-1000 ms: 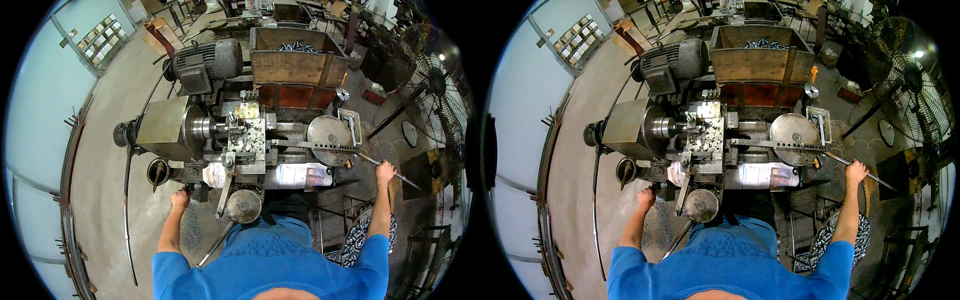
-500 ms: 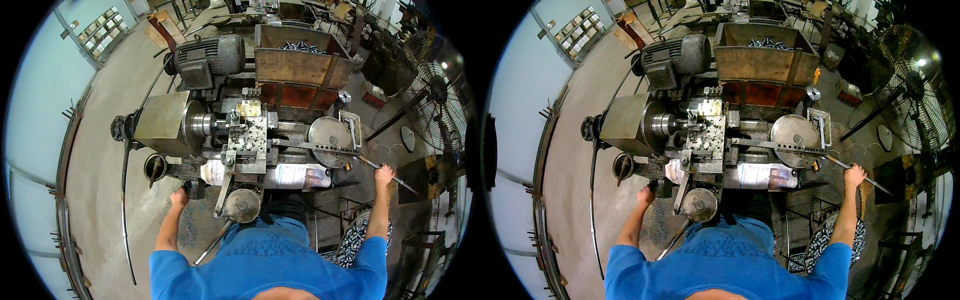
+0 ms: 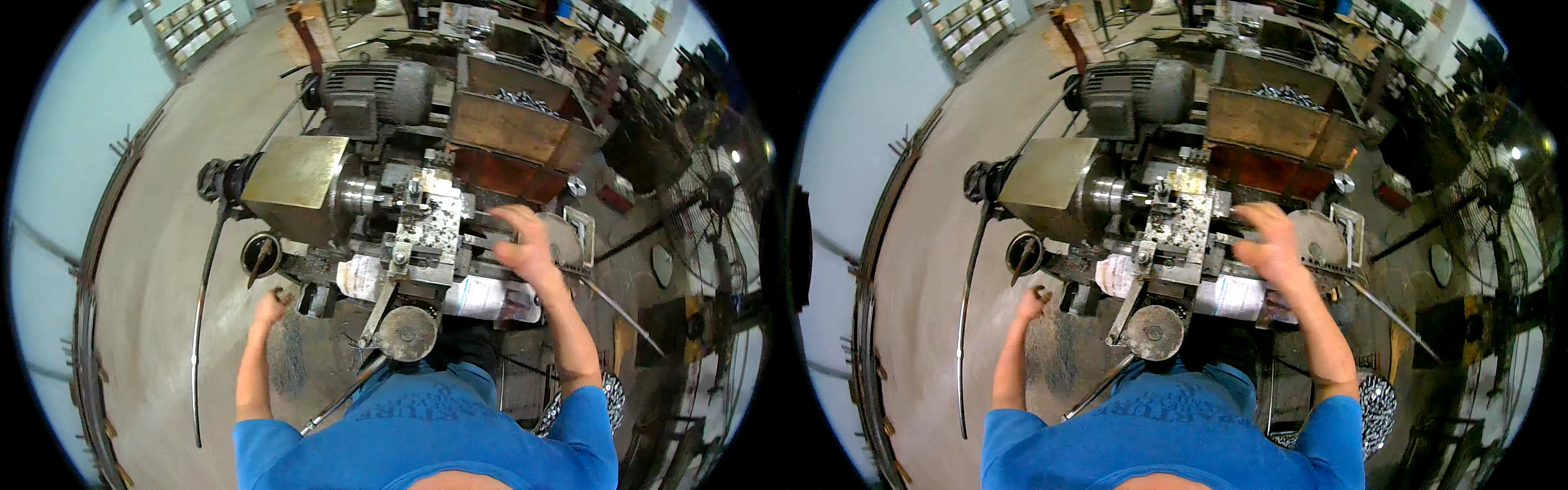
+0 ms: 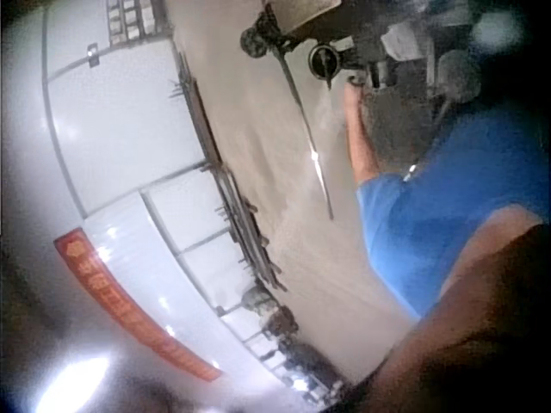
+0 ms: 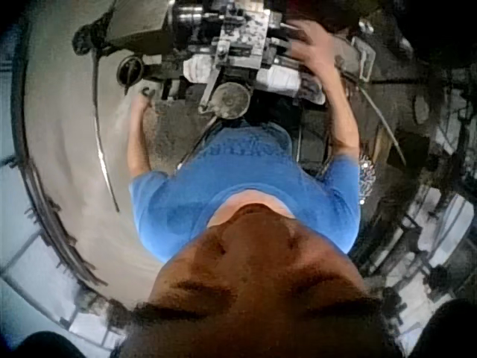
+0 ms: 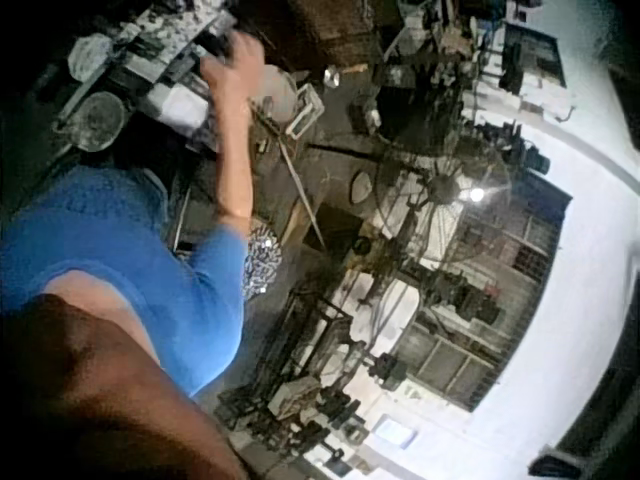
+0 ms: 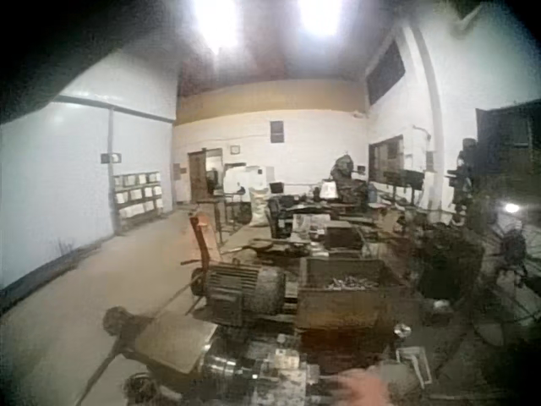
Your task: The person is operating a lathe to machine metal components, using various handles to control the movement of the cutting tool and manually loading/unloading parts.
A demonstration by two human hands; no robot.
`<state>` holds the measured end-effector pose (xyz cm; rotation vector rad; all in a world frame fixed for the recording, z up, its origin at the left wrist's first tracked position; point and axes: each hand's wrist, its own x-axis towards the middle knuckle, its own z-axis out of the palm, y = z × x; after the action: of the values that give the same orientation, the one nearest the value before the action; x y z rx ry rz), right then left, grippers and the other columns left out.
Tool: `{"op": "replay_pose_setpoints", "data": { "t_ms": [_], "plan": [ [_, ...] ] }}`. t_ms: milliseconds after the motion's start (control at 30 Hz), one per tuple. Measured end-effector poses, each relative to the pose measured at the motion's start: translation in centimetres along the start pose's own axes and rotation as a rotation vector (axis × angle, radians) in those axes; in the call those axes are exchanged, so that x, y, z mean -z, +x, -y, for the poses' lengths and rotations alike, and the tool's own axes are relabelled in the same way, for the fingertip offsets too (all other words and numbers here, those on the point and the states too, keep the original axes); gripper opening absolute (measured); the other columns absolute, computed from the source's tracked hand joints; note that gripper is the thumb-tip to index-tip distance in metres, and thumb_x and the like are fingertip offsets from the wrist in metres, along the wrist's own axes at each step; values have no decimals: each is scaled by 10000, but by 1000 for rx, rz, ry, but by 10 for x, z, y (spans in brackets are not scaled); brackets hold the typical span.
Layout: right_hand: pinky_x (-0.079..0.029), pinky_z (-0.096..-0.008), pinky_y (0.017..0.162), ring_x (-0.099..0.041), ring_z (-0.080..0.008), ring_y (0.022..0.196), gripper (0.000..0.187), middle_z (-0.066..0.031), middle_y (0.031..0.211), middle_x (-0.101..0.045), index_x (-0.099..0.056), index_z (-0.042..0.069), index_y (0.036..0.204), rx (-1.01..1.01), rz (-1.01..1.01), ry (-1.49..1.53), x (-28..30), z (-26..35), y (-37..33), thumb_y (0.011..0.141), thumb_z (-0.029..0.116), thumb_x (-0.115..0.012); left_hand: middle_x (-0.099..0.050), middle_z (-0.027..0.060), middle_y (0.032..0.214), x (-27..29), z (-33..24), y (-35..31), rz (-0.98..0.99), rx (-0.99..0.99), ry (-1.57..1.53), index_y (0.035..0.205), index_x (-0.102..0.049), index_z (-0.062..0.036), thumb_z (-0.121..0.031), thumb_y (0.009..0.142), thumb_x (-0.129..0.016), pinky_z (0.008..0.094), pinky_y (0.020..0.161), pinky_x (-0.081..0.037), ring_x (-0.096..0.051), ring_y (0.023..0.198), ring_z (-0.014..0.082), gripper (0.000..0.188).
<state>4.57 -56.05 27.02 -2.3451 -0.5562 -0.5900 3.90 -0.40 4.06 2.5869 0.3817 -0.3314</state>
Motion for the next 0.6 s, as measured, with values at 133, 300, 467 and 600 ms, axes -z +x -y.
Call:
{"op": "replay_pose_setpoints", "data": {
  "t_ms": [133,300,467,600],
  "plan": [
    [-436,-389,846,-527,-306,938,388,-148,917,-592,-641,10,865,319,108,-124,-83,37,75,515,178,-625,-602,82,709,126,-40,-21,-393,-269,-28,1087,-582,-6,-159,843,-562,279,505,-454,-564,538,140,289],
    [-379,-369,926,-531,-300,940,270,-150,893,-608,-678,28,730,283,599,-492,-152,56,115,533,212,-659,-638,157,764,206,36,-72,-791,67,141,999,-613,-72,-368,864,-526,410,614,-476,-620,707,325,337],
    [-407,-362,881,-552,-300,924,275,-152,871,-632,-673,22,760,214,635,-518,-153,43,115,574,221,-633,-626,182,772,117,-15,-106,-656,305,188,852,-585,-51,-478,757,-616,463,675,-456,-604,780,381,438],
    [-414,-346,859,-575,-294,888,216,-148,797,-646,-669,33,719,222,594,-519,-164,47,117,593,200,-612,-624,188,770,108,-43,-130,-639,292,141,857,-580,-43,-392,713,-678,460,688,-458,-601,783,385,390]
  ]
}}
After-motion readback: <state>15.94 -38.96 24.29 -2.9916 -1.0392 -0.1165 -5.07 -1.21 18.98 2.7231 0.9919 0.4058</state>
